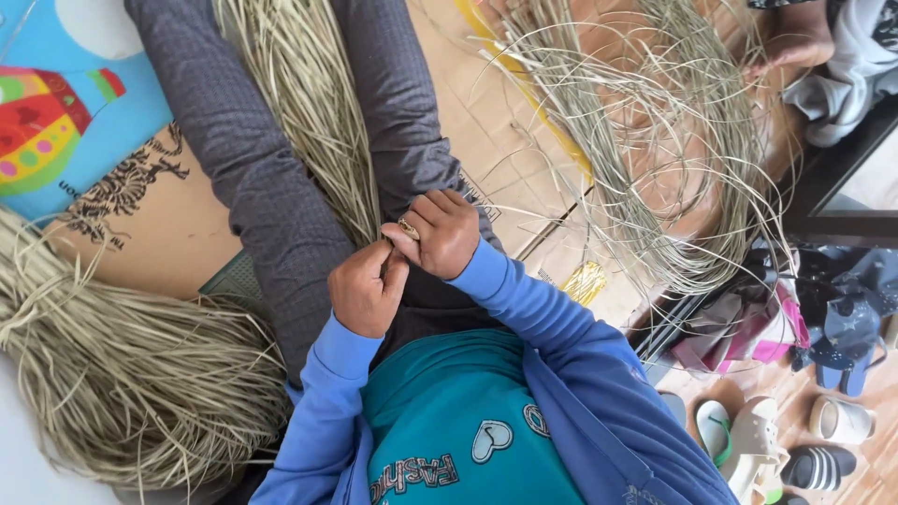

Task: Stripping and cleaning individual straw fibers from a bundle using a small wooden tool while sitting on the floor.

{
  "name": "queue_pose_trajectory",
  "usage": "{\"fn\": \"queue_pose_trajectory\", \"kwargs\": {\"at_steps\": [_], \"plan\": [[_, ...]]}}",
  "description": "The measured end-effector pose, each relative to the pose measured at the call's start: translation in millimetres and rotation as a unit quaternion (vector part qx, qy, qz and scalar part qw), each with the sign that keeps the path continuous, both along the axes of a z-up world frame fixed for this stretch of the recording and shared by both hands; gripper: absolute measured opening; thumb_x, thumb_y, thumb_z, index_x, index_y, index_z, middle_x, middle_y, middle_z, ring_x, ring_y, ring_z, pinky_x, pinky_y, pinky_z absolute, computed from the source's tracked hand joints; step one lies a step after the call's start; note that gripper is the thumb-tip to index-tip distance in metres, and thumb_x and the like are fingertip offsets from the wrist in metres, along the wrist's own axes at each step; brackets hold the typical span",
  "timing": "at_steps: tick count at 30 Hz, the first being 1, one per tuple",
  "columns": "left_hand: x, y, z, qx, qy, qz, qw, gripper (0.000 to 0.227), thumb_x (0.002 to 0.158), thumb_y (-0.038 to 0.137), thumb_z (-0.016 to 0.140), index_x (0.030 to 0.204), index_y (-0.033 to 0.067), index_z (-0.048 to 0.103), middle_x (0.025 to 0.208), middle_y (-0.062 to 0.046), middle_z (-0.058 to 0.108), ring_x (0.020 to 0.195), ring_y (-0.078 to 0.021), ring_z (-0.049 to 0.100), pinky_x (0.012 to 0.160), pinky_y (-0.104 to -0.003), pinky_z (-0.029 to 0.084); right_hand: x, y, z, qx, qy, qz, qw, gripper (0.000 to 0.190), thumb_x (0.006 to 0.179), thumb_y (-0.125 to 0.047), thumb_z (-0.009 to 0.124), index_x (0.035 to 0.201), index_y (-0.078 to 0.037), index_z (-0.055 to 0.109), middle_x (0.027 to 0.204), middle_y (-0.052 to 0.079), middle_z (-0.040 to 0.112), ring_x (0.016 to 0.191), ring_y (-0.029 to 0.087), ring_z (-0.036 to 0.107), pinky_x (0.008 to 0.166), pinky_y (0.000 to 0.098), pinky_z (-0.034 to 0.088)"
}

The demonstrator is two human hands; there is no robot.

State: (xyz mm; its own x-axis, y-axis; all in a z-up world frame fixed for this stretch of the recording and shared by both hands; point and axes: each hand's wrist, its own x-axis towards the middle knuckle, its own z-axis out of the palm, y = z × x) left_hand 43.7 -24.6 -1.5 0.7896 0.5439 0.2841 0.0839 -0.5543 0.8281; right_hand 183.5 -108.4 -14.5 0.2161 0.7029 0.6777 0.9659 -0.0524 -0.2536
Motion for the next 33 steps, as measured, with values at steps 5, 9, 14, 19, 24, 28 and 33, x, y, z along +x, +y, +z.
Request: {"fn": "queue_pose_trajectory", "kwargs": {"at_steps": [5,9,14,19,24,28,33], "plan": [[0,-11,-16,0.009,0.036,0.052,0.998,0.036,0.093,0.012,0.057,0.063,0.0168,0.037,0.047,-0.003,0.024,0.036,-0.02,0.035,0.039,-0.028,0.031,-1,2,14,-0.004,0.029,-0.051,0.998,0.049,0.106,-0.039,0.055,0.067,-0.009,0.054,0.066,0.003,0.045,0.055,0.02,0.049,0.05,0.0311,0.046],[2,-19,-18,0.023,0.044,0.071,0.996,0.034,0.096,0.014,0.056,0.065,0.0175,0.042,0.049,-0.003,0.028,0.039,-0.0236,0.04,0.042,-0.028,0.036,-2,2,16,-0.032,0.016,-0.072,0.997,0.05,0.106,-0.04,0.054,0.067,-0.009,0.056,0.064,0.005,0.049,0.056,0.023,0.052,0.053,0.0347,0.046],[8,-25,-11,0.019,0.04,0.064,0.997,0.03,0.098,0.013,0.056,0.07,0.0152,0.05,0.052,-0.007,0.037,0.044,-0.0304,0.049,0.041,-0.035,0.041,1,1,9,-0.027,0.022,-0.067,0.997,0.052,0.106,-0.041,0.054,0.065,-0.01,0.055,0.063,0.007,0.05,0.057,0.026,0.054,0.057,0.0366,0.046],[8,-23,-19,0.002,0.037,0.058,0.998,0.036,0.104,0.017,0.054,0.069,0.0174,0.048,0.051,-0.004,0.034,0.042,-0.0247,0.045,0.043,-0.029,0.04,13,-6,6,0.002,0.221,0.009,0.975,0.05,0.106,-0.027,0.06,0.061,-0.004,0.055,0.056,0.015,0.055,0.054,0.04,0.059,0.052,0.0454,0.049],[12,-23,-13,-0.014,0.03,0.043,0.999,0.036,0.103,0.014,0.055,0.068,0.0165,0.047,0.051,-0.004,0.034,0.042,-0.024,0.045,0.043,-0.028,0.04,14,-8,8,-0.027,0.262,0.031,0.964,0.051,0.107,-0.025,0.059,0.058,-0.008,0.056,0.054,0.01,0.057,0.052,0.035,0.061,0.051,0.0416,0.05],[15,-15,5,-0.105,0.022,-0.03,0.994,0.038,0.104,0.014,0.052,0.066,0.012,0.047,0.049,-0.01,0.038,0.041,-0.0302,0.047,0.039,-0.036,0.036,13,-2,0,-0.046,0.152,-0.021,0.987,0.054,0.106,-0.028,0.059,0.057,-0.009,0.049,0.053,0.007,0.055,0.052,0.027,0.062,0.051,0.0348,0.05],[-8,0,12,-0.198,-0.007,-0.09,0.976,0.039,0.103,0.011,0.054,0.065,0.0122,0.051,0.048,-0.009,0.041,0.041,-0.0188,0.043,0.042,-0.031,0.039,34,10,-38,-0.083,0.097,-0.121,0.984,0.055,0.103,-0.039,0.059,0.055,-0.013,0.054,0.05,0.005,0.058,0.05,0.025,0.064,0.051,0.0362,0.051]]}}
